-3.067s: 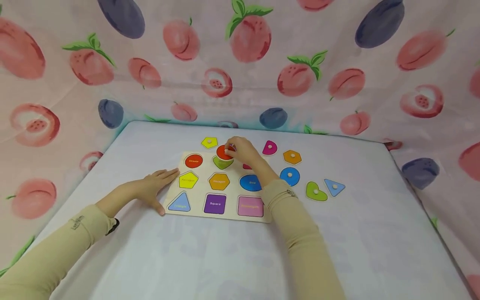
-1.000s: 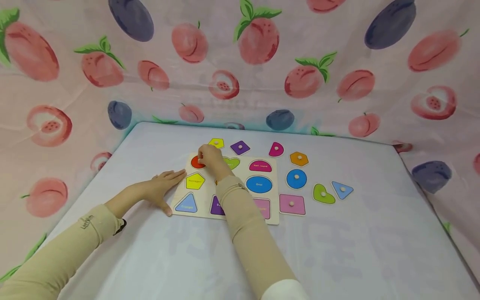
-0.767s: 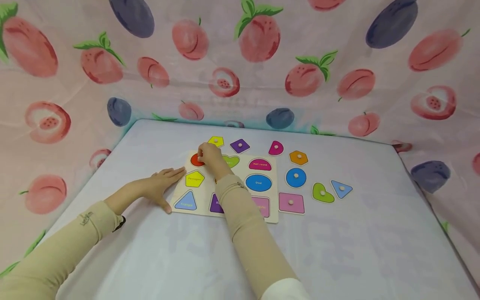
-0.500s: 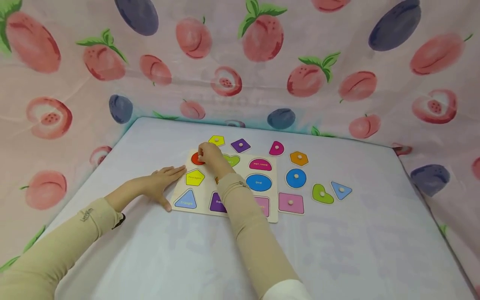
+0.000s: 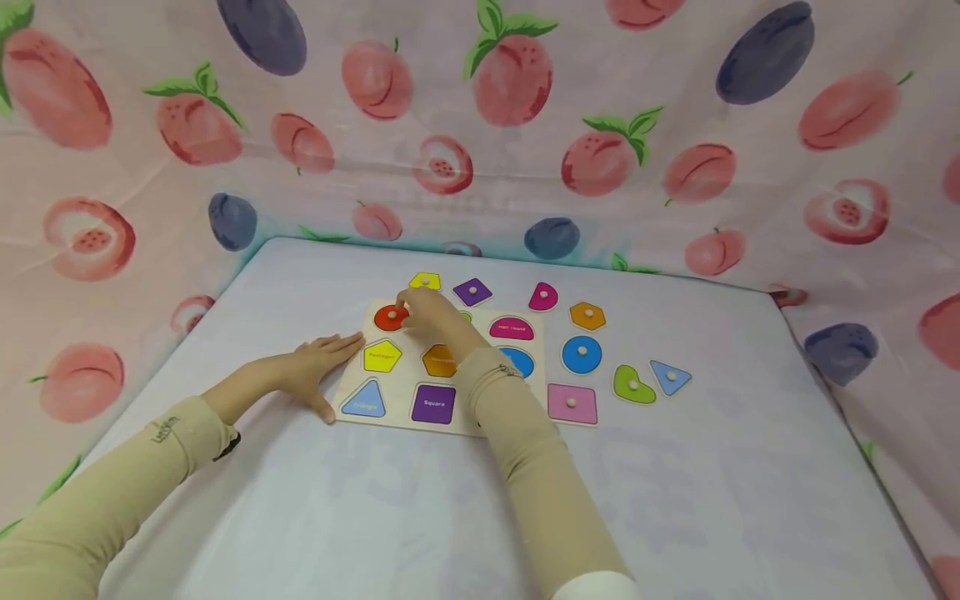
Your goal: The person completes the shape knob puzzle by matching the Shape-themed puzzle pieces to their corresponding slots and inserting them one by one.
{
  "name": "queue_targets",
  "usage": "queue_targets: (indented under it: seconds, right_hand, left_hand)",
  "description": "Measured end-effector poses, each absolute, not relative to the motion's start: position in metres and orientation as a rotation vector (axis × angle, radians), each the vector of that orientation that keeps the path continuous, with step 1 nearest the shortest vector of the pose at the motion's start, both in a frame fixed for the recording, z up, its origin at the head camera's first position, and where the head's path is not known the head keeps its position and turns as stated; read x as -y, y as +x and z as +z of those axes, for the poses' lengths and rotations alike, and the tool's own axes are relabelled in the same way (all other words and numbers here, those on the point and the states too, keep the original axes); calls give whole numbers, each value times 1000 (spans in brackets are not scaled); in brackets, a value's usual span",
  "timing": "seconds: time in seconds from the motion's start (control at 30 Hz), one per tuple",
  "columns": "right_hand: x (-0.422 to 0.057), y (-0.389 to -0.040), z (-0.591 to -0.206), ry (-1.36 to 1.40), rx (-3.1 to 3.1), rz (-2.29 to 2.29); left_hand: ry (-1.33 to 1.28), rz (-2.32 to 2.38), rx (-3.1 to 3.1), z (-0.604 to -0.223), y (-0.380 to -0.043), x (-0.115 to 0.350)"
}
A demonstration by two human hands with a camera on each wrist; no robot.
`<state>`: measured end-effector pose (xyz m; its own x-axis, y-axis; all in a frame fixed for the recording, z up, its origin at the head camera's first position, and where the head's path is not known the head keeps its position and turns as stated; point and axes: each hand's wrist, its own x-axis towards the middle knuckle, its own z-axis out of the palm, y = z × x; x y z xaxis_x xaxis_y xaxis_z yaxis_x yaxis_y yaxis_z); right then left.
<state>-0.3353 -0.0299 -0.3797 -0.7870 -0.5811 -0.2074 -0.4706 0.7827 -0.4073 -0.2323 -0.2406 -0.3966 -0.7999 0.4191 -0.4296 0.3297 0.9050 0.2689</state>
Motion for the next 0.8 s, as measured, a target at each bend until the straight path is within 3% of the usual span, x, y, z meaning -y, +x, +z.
queue_targets:
  seconds: [0.57,0.8]
  right_hand:
    - [3,-323,-365,-1010,-2721,-512]
    - [-16,-306,-356,-970,-2709,-574]
  left_hand:
    - [533,219,-2560,-394,-237,236]
    - [530,215,-2553,-395,-235,234]
